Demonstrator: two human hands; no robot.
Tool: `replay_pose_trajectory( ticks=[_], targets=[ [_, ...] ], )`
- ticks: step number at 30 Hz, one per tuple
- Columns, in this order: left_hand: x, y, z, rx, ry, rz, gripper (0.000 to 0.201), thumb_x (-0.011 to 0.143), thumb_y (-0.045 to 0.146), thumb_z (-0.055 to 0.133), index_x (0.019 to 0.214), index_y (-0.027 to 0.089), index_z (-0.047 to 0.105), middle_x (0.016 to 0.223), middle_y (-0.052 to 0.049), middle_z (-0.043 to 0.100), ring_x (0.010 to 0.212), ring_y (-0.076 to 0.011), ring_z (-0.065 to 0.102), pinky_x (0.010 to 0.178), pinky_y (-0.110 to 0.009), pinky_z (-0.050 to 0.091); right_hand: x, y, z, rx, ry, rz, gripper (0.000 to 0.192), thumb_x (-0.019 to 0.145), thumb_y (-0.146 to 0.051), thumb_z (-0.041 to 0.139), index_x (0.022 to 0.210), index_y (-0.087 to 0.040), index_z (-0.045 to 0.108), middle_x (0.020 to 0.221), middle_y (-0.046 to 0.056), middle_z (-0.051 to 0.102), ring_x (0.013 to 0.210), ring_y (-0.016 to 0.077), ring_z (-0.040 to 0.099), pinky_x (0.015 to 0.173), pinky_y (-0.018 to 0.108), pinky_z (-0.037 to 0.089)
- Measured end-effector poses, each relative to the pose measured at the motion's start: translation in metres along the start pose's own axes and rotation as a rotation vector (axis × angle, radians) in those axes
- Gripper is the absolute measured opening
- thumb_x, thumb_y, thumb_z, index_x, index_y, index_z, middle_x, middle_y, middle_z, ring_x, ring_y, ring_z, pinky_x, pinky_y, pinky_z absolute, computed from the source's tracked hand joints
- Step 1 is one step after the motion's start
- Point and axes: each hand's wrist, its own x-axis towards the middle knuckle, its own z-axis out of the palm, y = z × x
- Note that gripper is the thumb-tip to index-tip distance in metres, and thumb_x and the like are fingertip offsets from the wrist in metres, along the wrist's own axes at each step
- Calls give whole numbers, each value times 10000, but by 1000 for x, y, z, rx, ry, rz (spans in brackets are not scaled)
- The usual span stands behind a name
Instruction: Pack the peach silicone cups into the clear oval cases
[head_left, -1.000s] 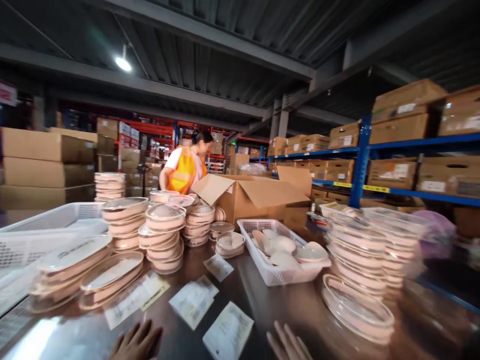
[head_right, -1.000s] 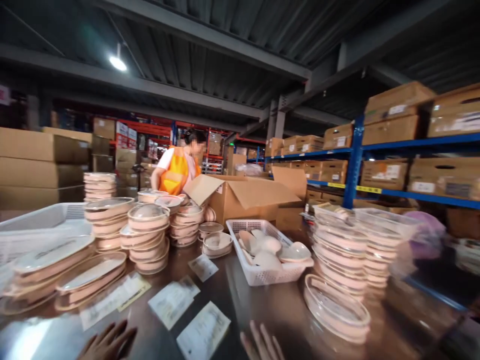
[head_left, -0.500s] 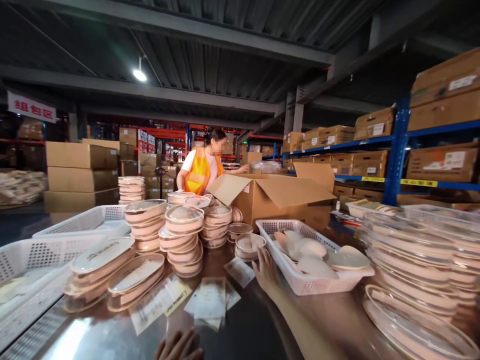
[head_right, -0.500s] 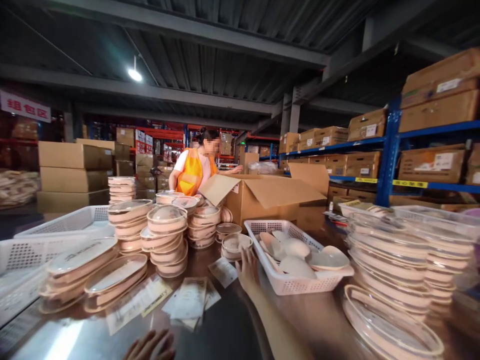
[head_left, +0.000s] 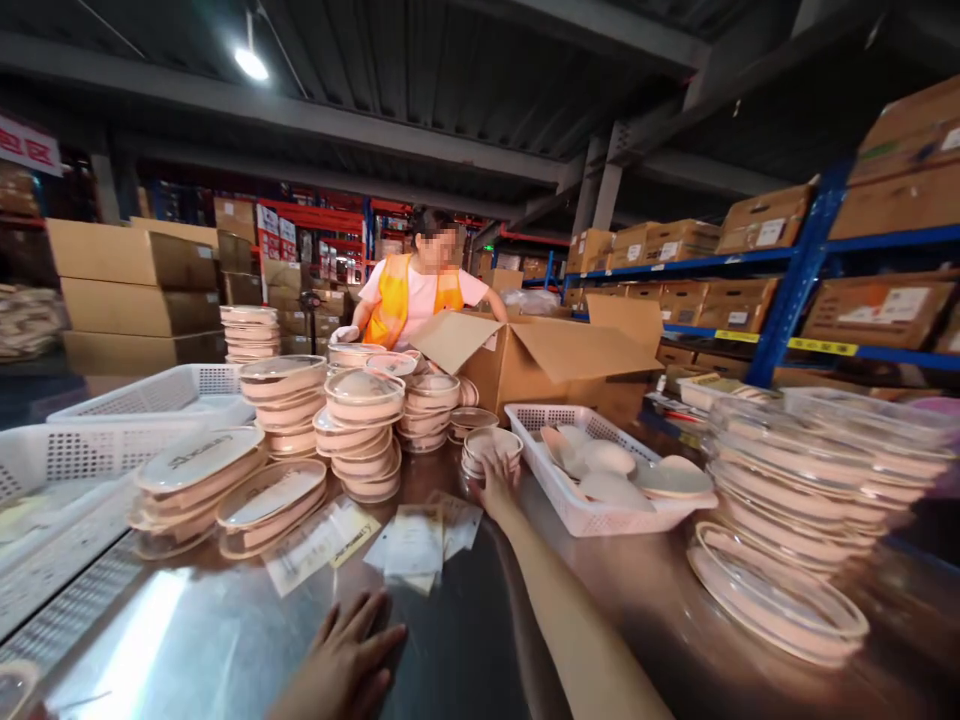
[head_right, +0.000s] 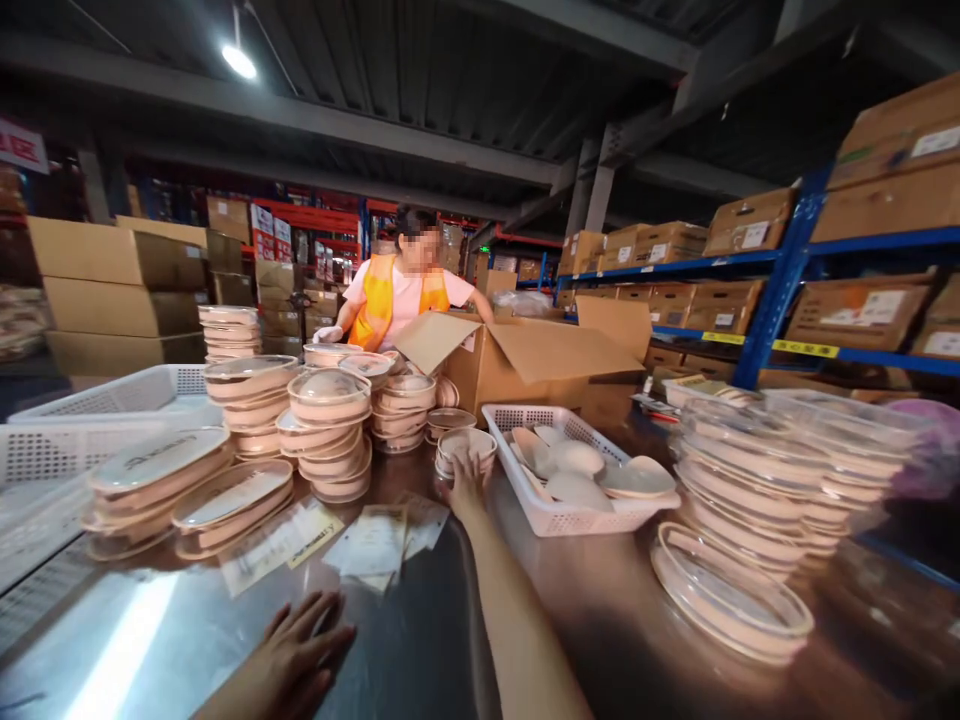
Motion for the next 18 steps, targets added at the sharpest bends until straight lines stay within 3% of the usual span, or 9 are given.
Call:
replay_pose_trajectory(
  ticks=[3,6,9,11,14,16,18],
  targets=[
    [-4,3,-3,-54,15,25,465,870,244,559,1297,419,616,1510,-51,493,1430,-341,378,1162,-604,280,-9,-4,-11,52,-4,-5,421,881,-311,618,1263,-137,600,1363,198,566,1367,361,412,1123,547,317],
    [-2,4,-1,-33,33,-35,513,819,205,595,1303,374,625,1506,-61,508,1436,-347,372,1176,-603,256,-30,-2,-32,110,8,-60,299,872,-218,610,1167,-189,650,1212,131,652,1252,294,533,1043,452,449],
    [1,2,4,52,142,-152,566,762,138,588,1295,324,636,1518,-87,493,1445,-386,340,1149,-696,189,-55,10,-58,152,41,-128,236,885,-166,542,1047,-231,701,1067,83,698,1105,264,625,927,406,536],
    [1,1,8,-9,224,-147,527,793,170,560,1303,285,630,1527,-102,479,1460,-379,312,1160,-695,136,-68,16,-76,172,89,-158,260,904,-159,482,992,-218,719,1002,91,707,1025,264,658,885,411,560],
    [1,5,16,-437,259,-70,560,862,412,560,1390,226,535,1559,-139,426,1474,-336,296,1198,-561,212,-86,4,-101,202,183,-202,320,951,-187,409,1034,-201,717,1012,116,706,1001,259,672,883,429,572],
    [2,14,21,-862,299,-47,836,811,672,543,1490,218,363,1555,-176,417,1423,-331,400,1109,-483,407,-102,-22,-113,238,230,-294,316,977,-210,409,1086,-211,706,1037,110,708,1047,245,666,911,417,565],
    [5,23,22,-1209,426,-60,1114,660,859,532,1531,249,201,1499,-190,480,1298,-350,547,920,-443,555,-124,-57,-119,298,242,-511,282,982,-201,452,1124,-231,693,1029,84,719,1118,229,644,956,397,540]
  ],
)
